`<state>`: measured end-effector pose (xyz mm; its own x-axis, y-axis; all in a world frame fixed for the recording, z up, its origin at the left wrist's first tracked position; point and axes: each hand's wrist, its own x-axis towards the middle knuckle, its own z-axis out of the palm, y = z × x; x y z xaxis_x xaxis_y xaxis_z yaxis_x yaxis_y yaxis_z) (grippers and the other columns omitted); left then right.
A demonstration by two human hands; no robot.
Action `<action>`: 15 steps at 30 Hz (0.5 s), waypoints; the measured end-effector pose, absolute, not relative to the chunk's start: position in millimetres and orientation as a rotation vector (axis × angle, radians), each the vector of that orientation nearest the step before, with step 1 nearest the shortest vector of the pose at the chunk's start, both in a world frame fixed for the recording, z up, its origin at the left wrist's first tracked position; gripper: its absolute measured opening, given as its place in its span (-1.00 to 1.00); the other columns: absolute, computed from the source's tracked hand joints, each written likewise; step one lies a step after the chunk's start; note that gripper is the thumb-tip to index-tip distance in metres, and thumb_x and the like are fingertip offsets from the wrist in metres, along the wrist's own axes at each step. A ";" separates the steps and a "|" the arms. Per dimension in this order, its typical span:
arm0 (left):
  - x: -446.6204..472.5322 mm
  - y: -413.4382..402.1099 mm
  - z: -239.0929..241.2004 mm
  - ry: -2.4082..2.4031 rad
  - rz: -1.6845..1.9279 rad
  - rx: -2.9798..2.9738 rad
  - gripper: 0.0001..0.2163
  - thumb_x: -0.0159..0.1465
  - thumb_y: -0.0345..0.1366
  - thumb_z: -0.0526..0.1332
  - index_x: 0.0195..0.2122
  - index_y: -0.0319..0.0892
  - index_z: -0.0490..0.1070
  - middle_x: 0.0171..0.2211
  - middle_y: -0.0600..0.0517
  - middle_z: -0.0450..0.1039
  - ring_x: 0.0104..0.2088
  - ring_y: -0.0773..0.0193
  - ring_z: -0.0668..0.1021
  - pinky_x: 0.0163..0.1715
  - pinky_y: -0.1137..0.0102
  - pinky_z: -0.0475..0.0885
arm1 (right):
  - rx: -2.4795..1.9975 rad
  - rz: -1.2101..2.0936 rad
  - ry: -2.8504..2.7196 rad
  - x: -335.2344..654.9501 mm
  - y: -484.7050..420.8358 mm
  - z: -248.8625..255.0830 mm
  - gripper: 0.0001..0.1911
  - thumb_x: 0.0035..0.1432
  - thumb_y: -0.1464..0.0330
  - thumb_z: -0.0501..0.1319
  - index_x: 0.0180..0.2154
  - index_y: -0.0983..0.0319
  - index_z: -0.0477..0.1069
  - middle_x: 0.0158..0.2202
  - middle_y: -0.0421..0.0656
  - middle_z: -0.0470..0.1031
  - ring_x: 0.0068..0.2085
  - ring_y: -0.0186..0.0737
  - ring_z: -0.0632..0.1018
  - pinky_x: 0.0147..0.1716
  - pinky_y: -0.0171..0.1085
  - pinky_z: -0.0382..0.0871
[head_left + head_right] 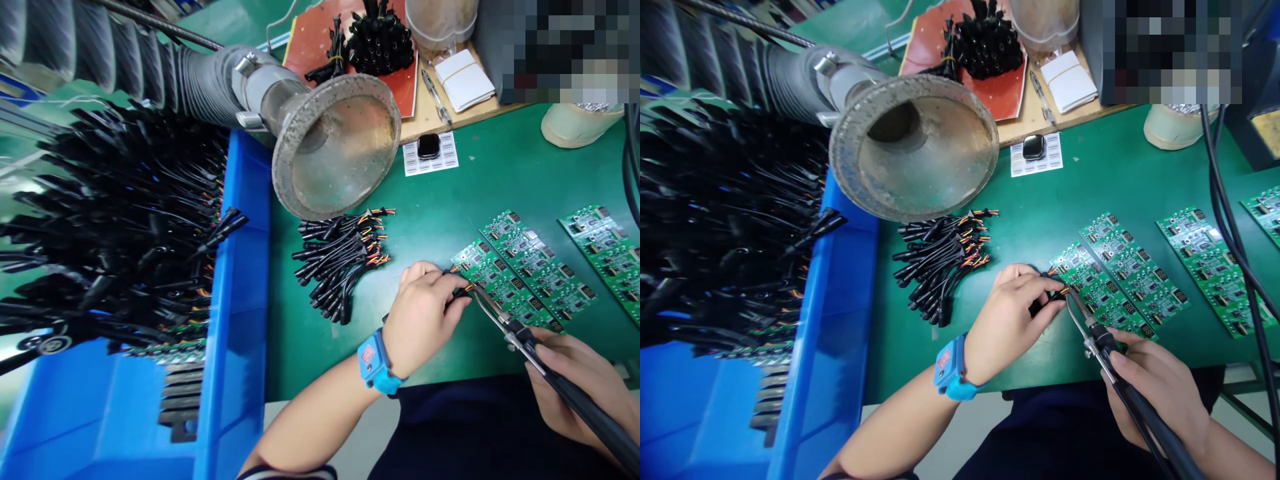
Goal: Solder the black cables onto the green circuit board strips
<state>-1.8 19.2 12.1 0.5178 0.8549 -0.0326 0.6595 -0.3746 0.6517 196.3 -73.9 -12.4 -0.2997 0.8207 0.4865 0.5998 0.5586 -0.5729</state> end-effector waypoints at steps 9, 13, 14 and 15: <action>-3.7 18.0 9.5 1.207 0.442 2.233 -0.82 0.21 -0.29 0.20 -0.20 -0.18 0.51 -0.47 -0.02 0.44 -0.22 0.13 0.37 -0.18 0.22 0.30 | -1.177 0.440 -1.931 201.1 -80.3 -18.3 -0.51 0.03 0.58 0.11 0.04 0.26 0.22 -0.50 -0.22 0.46 -0.28 -0.18 0.56 -0.33 -0.22 0.56; -3.4 17.8 9.0 1.211 0.453 2.231 -0.83 0.21 -0.30 0.20 -0.21 -0.19 0.51 -0.47 -0.02 0.44 -0.22 0.13 0.37 -0.18 0.21 0.31 | -1.149 0.406 -1.937 202.0 -79.8 -17.0 -0.47 0.00 0.58 0.13 0.06 0.26 0.22 -0.48 -0.22 0.48 -0.27 -0.19 0.56 -0.36 -0.28 0.56; -3.4 17.8 8.9 1.213 0.457 2.230 -0.83 0.21 -0.30 0.20 -0.21 -0.19 0.51 -0.47 -0.01 0.44 -0.22 0.13 0.38 -0.18 0.21 0.31 | -1.166 0.417 -1.935 202.2 -79.8 -16.4 -0.51 0.01 0.57 0.13 0.03 0.24 0.25 -0.48 -0.23 0.48 -0.27 -0.20 0.57 -0.36 -0.29 0.56; -3.3 17.9 8.9 1.214 0.459 2.228 -0.83 0.21 -0.30 0.20 -0.21 -0.19 0.51 -0.47 -0.01 0.44 -0.21 0.13 0.38 -0.18 0.21 0.31 | -1.204 0.429 -1.919 202.3 -79.9 -15.9 -0.56 0.02 0.56 0.12 -0.02 0.21 0.29 -0.49 -0.24 0.47 -0.28 -0.20 0.57 -0.36 -0.30 0.56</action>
<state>-3.3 17.9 8.9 0.5324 0.8459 0.0326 0.6557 -0.4364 0.6161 202.3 -79.9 -15.9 -0.2152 0.8641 0.4549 0.5879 0.4866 -0.6462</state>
